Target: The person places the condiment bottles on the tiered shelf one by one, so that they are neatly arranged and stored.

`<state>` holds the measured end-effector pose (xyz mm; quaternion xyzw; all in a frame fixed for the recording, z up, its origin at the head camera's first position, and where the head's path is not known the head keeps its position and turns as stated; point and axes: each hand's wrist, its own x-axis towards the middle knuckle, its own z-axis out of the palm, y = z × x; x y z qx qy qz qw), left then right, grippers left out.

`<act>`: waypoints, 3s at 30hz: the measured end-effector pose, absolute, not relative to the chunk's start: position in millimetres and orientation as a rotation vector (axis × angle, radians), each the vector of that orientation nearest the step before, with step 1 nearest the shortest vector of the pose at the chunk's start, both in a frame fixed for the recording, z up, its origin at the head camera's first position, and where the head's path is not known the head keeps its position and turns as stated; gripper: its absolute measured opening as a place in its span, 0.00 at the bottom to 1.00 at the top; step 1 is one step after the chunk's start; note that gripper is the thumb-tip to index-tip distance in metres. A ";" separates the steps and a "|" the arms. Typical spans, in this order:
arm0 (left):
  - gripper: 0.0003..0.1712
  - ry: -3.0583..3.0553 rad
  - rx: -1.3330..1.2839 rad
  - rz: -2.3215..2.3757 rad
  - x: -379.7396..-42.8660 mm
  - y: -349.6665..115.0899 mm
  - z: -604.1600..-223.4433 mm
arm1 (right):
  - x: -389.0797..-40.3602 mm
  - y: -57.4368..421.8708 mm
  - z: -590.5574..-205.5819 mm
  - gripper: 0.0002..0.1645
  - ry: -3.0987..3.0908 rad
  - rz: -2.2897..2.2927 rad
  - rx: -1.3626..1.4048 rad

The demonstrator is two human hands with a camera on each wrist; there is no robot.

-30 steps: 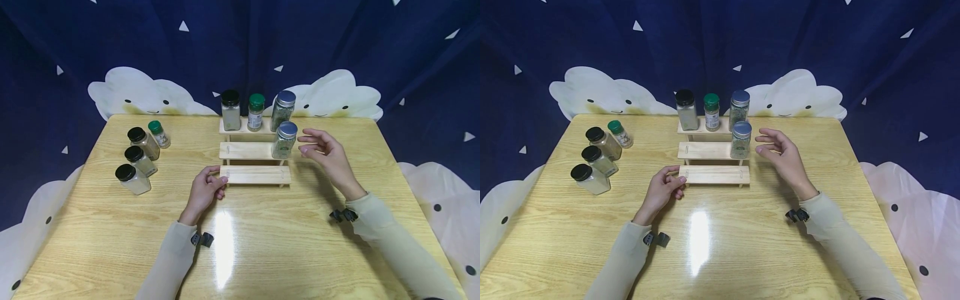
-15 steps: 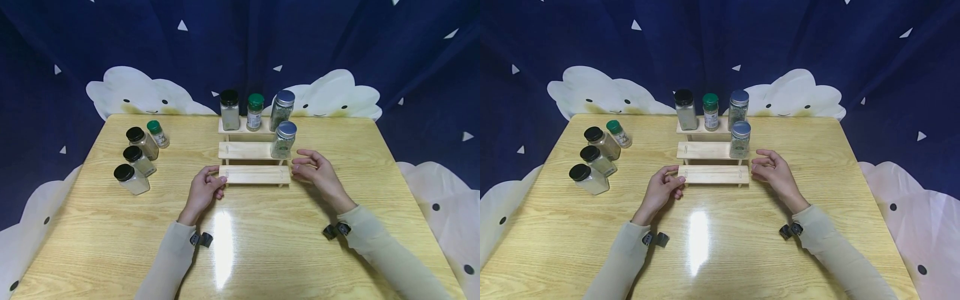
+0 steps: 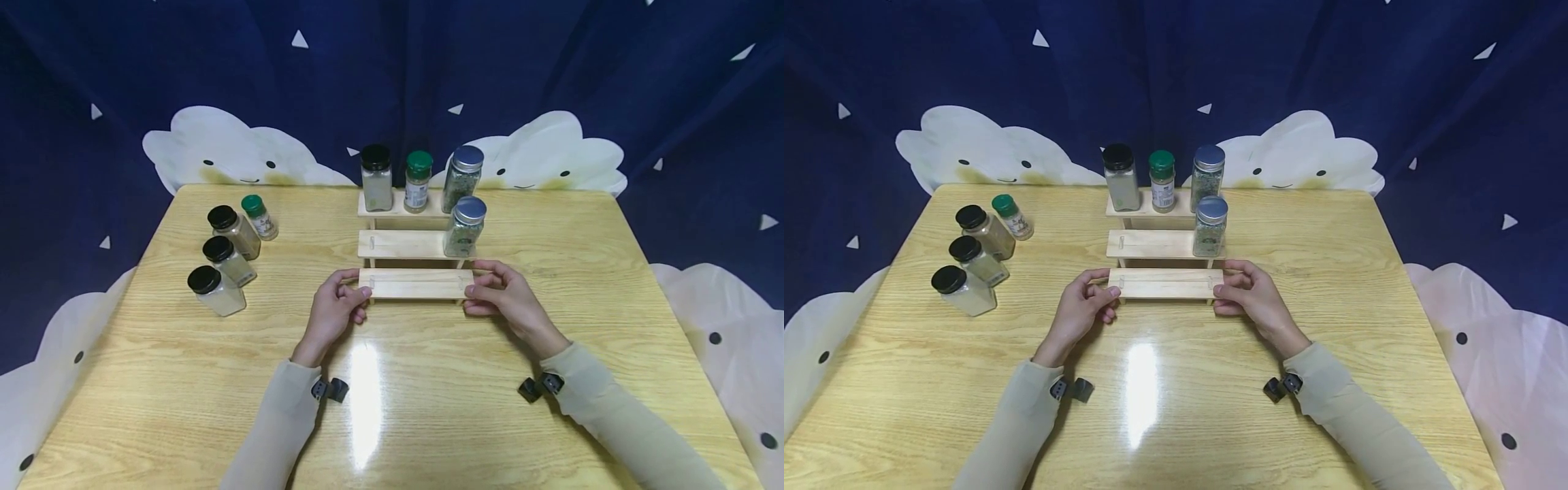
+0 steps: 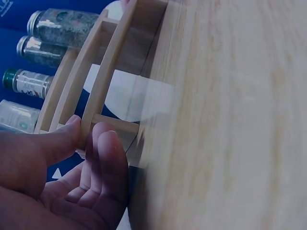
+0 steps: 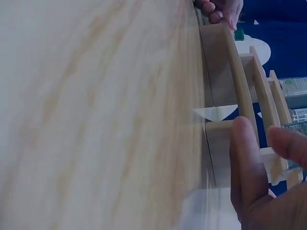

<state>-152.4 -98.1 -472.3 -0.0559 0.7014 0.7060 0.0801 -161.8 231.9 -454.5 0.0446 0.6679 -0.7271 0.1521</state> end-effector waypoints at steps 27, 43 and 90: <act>0.28 2.356 -0.043 1.810 -137.2 -116.4 -453.6 | -162.8 232.2 -461.5 0.31 1.769 -2.208 0.163; 0.12 2.584 0.169 2.819 -98.7 -182.5 -385.8 | -163.9 229.5 -464.5 0.31 1.736 -2.199 0.146; 0.37 2.764 -0.781 1.519 -119.9 -268.5 -429.5 | -163.2 230.8 -465.0 0.32 1.759 -2.169 0.148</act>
